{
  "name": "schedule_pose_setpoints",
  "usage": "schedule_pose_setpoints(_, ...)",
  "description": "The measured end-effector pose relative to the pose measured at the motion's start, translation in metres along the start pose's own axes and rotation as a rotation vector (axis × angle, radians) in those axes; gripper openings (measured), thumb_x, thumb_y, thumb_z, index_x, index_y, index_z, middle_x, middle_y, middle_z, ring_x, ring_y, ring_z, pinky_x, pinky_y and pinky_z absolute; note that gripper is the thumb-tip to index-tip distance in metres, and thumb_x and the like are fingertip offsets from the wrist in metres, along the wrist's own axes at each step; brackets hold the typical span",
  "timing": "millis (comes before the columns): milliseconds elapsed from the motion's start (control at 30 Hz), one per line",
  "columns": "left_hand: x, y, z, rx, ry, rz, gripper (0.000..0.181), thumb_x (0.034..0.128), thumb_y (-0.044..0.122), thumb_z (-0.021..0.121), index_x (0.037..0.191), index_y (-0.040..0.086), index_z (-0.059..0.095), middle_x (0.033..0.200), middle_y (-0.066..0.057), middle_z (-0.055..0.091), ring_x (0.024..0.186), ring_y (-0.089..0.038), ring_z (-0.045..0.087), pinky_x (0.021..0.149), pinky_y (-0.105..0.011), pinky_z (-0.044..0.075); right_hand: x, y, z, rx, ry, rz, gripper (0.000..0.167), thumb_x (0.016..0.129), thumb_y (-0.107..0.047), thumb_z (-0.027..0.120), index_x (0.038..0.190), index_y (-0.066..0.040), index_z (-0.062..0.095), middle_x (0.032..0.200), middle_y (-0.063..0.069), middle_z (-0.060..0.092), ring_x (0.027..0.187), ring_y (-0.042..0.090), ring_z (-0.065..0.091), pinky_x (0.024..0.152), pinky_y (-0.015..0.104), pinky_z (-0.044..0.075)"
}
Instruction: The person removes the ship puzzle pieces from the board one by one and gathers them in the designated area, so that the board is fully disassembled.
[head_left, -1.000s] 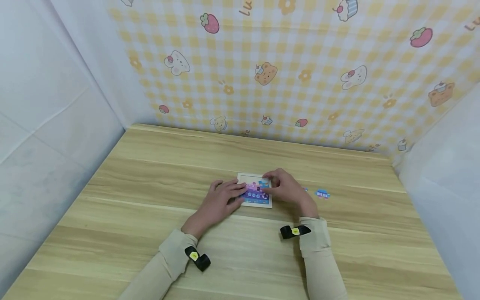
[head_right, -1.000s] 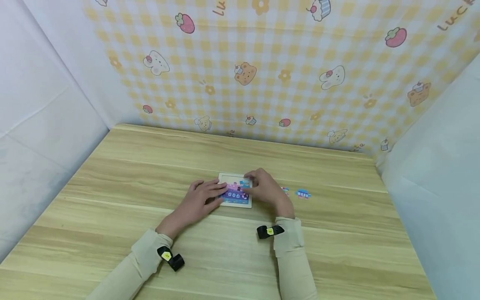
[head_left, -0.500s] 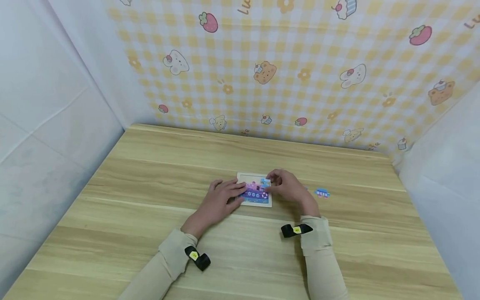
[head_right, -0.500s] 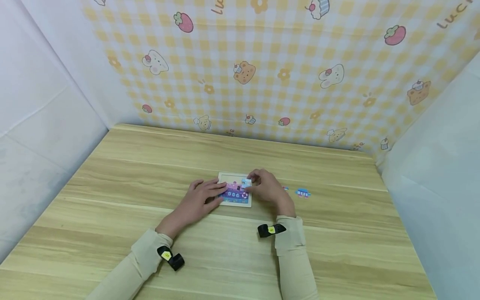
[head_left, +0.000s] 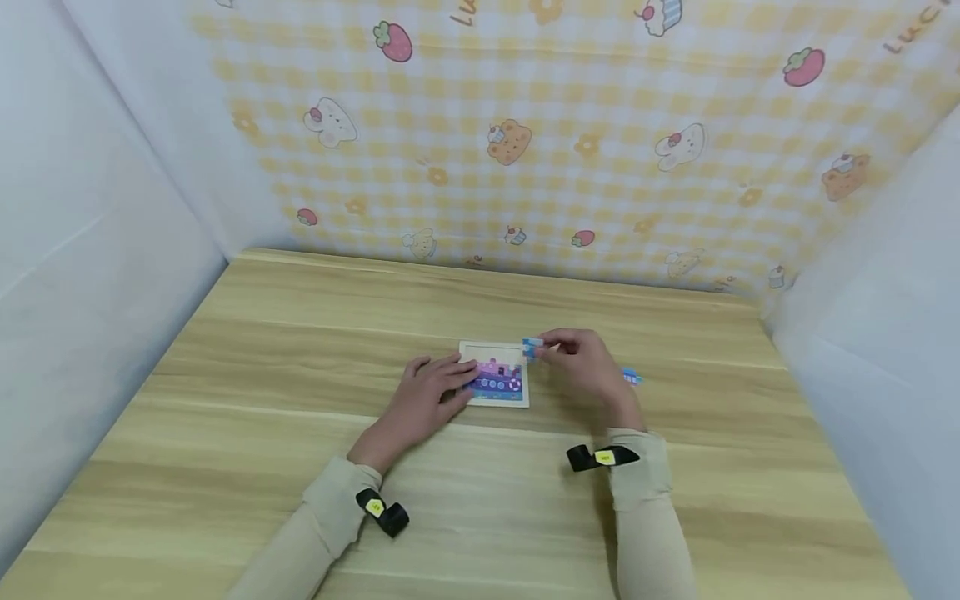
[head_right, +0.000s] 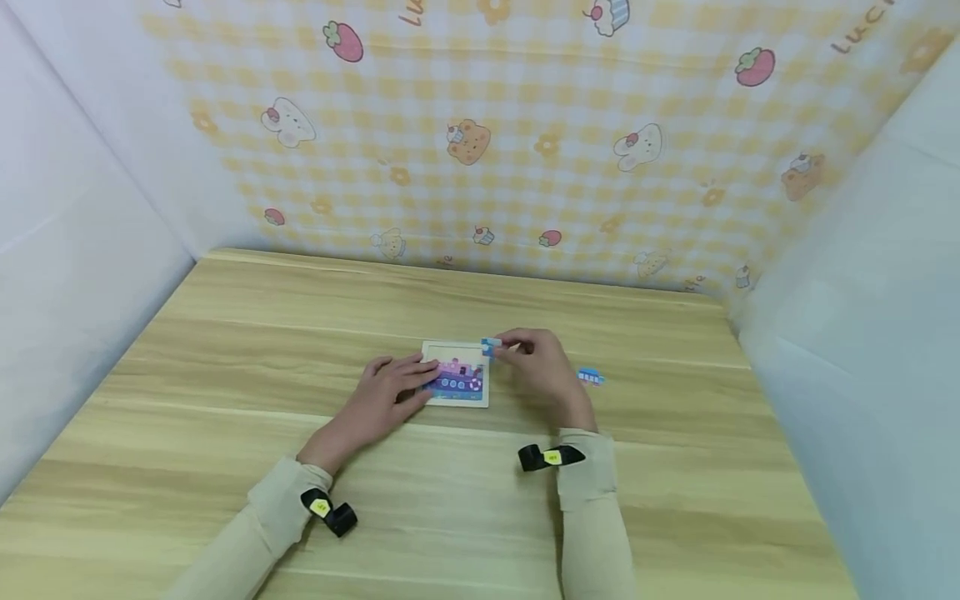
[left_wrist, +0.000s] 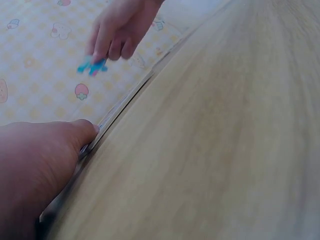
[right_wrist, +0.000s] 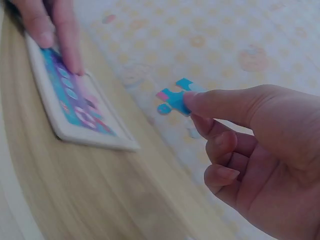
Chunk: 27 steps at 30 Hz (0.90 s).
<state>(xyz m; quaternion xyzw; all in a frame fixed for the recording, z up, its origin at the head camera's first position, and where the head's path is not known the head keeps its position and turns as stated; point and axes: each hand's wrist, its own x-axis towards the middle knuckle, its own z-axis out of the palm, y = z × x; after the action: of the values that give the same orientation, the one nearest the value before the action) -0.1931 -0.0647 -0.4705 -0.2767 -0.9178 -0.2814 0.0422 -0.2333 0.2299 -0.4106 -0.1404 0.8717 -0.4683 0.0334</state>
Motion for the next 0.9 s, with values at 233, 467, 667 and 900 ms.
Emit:
schedule_pose_setpoints(233,-0.002,-0.004,-0.006,-0.009,0.003,0.010,0.043,0.1057,0.034,0.061,0.144,0.015,0.062,0.151,0.000,0.056,0.148,-0.027,0.042,0.118,-0.061,0.023,-0.037,0.028,-0.056,0.002,0.164,0.037,0.026,0.103,-0.017,0.067,0.117,0.003,0.074,0.087,0.019,0.066,0.062,0.010,0.049,0.055,0.024,0.046)
schedule_pose_setpoints(467,-0.002,-0.004,-0.008,0.008,0.003,0.005,0.042,0.1054,0.033,0.061,0.143,0.015,0.063,0.151,0.000,0.057,0.147,-0.027,0.043,0.118,-0.060,0.023,-0.078,0.067,-0.101,-0.105,0.253,0.211,0.039,0.104,-0.031,0.066,0.126,0.000,0.073,0.094,-0.001,0.069,0.077,0.010,0.051,0.063,0.023,0.044)
schedule_pose_setpoints(667,0.000,-0.003,-0.005,0.009,0.001,0.007,0.042,0.1050,0.034,0.062,0.143,0.016,0.064,0.151,0.000,0.057,0.147,-0.027,0.043,0.118,-0.061,0.023,-0.087,0.090,-0.112,-0.172,0.222,0.271,0.038,0.104,-0.027,0.065,0.125,0.004,0.072,0.100,0.017,0.072,0.073,0.010,0.053,0.061,0.023,0.046)
schedule_pose_setpoints(900,0.000,-0.001,-0.001,-0.006,-0.002,0.010,0.042,0.1051,0.033,0.062,0.143,0.016,0.063,0.151,0.001,0.056,0.148,-0.025,0.043,0.118,-0.060,0.023,-0.086,0.101,-0.112,-0.280,0.222,0.257,0.033,0.105,-0.021,0.063,0.123,0.006,0.071,0.122,0.027,0.069,0.089,0.013,0.055,0.072,0.018,0.045)
